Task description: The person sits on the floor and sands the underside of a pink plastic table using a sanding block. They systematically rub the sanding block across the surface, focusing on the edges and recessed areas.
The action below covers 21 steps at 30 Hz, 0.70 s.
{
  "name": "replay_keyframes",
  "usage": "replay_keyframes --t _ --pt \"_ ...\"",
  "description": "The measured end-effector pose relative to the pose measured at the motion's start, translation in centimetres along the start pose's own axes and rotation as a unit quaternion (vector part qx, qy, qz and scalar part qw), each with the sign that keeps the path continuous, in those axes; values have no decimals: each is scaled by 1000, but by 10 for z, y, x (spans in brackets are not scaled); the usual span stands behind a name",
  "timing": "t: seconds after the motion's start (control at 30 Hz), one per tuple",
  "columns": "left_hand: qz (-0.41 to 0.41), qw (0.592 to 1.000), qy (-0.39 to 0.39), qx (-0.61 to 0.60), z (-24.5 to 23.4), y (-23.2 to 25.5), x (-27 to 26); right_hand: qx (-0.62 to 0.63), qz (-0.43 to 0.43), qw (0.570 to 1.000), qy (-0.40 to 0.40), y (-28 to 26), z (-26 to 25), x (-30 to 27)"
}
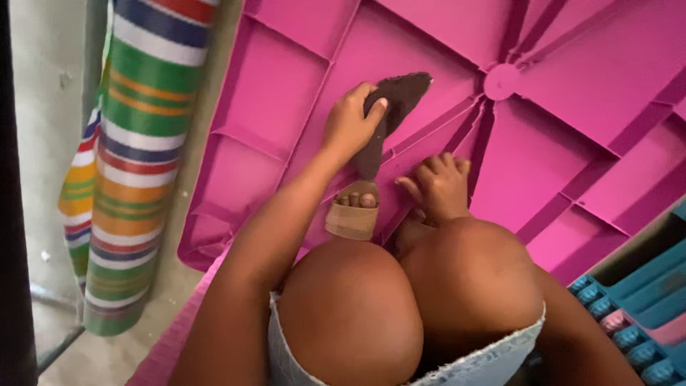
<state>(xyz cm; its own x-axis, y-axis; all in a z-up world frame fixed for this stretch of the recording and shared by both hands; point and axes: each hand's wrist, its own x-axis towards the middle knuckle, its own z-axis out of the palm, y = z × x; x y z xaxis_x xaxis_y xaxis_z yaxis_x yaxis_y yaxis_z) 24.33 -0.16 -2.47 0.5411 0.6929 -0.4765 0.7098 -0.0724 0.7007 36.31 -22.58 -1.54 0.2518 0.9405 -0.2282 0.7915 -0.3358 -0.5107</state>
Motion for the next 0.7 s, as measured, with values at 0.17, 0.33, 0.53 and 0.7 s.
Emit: replay_keyframes --t 0.17,0.33,0.53,0.7 --pt "11 1000 -8 -12 -2 0 -1 -99 72 991 -61 -7 21 20" --pt "-5 1000 -24 8 -5 -1 1 -104 9 994 21 -11 6 30" --pt "15 1000 -4 -7 -8 -6 -9 -45 69 996 -32 -16 0 24" --pt "17 999 -38 -6 -25 11 0 -20 53 998 -27 -4 4 23"
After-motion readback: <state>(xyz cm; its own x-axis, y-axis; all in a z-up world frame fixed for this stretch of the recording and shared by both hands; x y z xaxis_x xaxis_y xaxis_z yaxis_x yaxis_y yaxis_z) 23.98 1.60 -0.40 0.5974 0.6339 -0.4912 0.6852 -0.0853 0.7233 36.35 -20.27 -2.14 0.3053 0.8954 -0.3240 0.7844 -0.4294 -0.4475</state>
